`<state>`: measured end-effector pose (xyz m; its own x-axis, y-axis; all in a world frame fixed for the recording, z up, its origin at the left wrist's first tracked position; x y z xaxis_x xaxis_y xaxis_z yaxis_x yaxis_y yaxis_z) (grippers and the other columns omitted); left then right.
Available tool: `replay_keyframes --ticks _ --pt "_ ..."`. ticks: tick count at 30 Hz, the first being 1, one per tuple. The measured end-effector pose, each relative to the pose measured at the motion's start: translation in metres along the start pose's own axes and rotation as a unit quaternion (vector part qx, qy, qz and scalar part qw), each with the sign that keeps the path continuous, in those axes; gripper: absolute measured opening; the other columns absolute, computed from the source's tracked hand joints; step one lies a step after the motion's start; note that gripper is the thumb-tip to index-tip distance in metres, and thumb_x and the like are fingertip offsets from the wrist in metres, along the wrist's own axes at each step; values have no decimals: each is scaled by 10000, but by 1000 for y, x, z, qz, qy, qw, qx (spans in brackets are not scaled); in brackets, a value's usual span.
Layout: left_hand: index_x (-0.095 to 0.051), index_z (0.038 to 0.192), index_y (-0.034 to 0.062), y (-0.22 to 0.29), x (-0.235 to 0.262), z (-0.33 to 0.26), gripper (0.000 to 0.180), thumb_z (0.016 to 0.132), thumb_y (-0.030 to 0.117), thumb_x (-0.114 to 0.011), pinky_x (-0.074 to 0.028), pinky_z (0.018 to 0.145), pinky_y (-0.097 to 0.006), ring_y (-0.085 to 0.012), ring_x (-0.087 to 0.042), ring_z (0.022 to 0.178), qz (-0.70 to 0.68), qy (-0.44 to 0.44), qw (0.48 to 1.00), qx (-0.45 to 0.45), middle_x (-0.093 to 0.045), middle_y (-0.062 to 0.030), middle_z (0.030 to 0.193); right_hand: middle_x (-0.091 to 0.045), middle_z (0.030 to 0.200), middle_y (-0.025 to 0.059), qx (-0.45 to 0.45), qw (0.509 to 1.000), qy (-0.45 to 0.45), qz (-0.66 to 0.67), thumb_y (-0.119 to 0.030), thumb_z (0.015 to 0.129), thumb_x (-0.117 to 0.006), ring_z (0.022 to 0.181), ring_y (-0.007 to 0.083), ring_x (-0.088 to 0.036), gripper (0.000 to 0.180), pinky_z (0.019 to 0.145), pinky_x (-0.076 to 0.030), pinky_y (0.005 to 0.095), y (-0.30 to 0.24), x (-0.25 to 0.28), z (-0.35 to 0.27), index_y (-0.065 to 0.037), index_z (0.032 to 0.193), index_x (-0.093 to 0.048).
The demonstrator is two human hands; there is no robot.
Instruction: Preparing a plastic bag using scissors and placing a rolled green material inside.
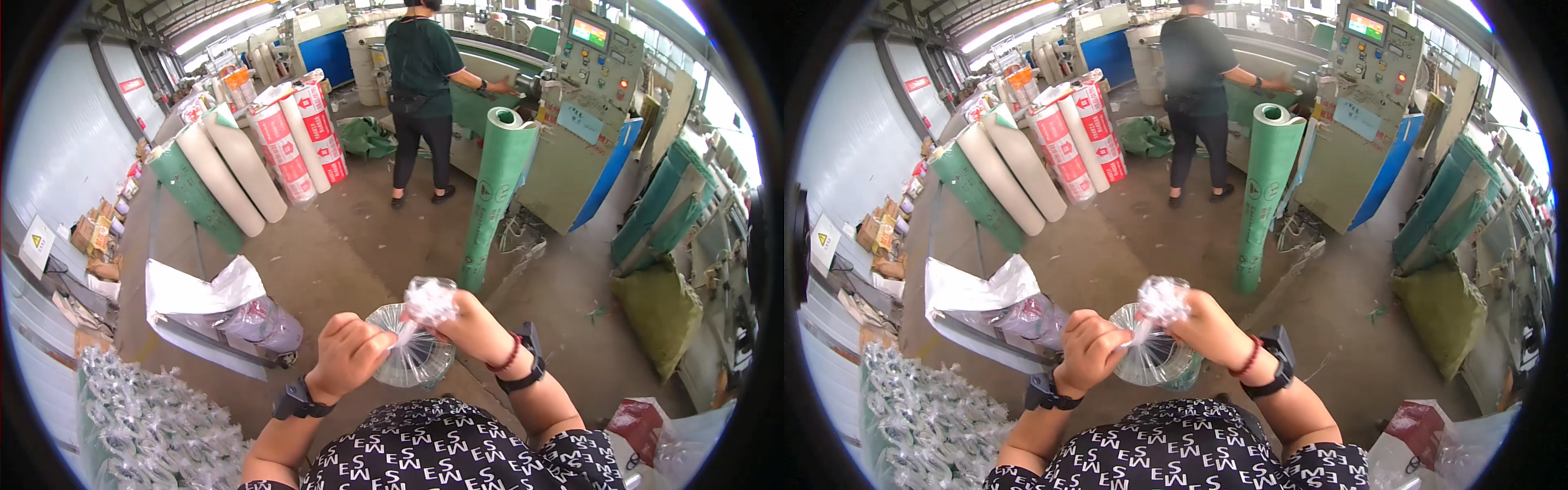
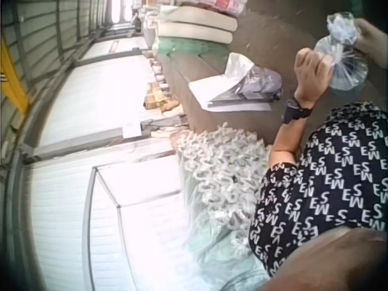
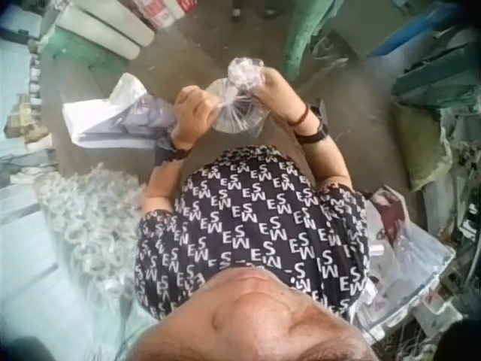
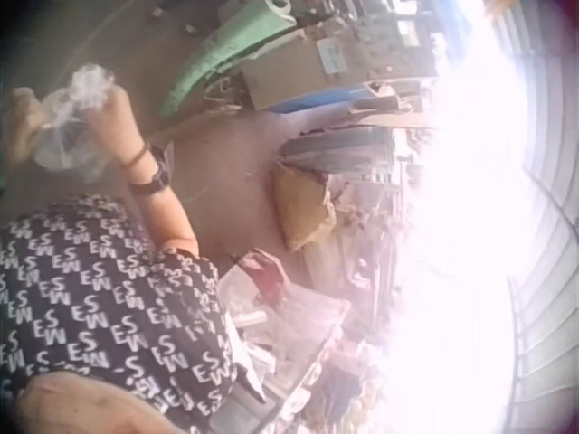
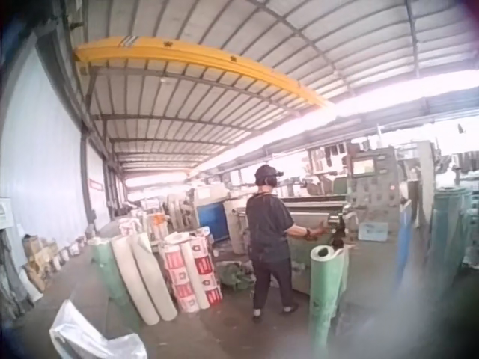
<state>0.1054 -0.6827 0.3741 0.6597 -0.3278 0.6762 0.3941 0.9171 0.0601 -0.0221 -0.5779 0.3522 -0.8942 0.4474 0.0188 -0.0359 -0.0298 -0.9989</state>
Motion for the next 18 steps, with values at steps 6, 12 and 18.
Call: replay_keyframes --ticks 6,12,18 --pt "-512 906 76 -16 -19 -3 270 690 37 -670 -439 748 -355 -241 -572 737 -137 61 982 114 -609 -47 802 -645 748 102 97 960 168 -203 -106 778 -668 675 247 -647 299 618 -503 311 -19 -16 15 -54 1043 -540" --pt "-521 1015 23 -26 -14 -7 313 720 -41 -602 -474 781 -333 -270 -584 867 -235 0 942 238 -554 -131 964 -631 884 95 186 913 125 -340 -127 712 -688 817 266 -624 272 712 -506 345 -28 -33 5 -58 957 -590" --pt "-553 1034 100 -16 -15 2 320 743 -26 -595 -487 725 -364 -277 -600 853 -182 4 970 162 -614 -53 972 -626 914 55 173 884 132 -414 -157 651 -695 840 240 -603 257 698 -503 336 -30 -34 -4 -67 882 -628"
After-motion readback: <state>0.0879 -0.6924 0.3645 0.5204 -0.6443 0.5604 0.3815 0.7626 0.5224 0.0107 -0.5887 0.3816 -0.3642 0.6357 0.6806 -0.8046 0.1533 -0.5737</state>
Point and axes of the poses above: each hand's wrist, its own z-axis towards the middle knuckle, its own x-axis out of the back of the hand, y = z × x, the point moved 6 cm from there along z, towards the middle knuckle
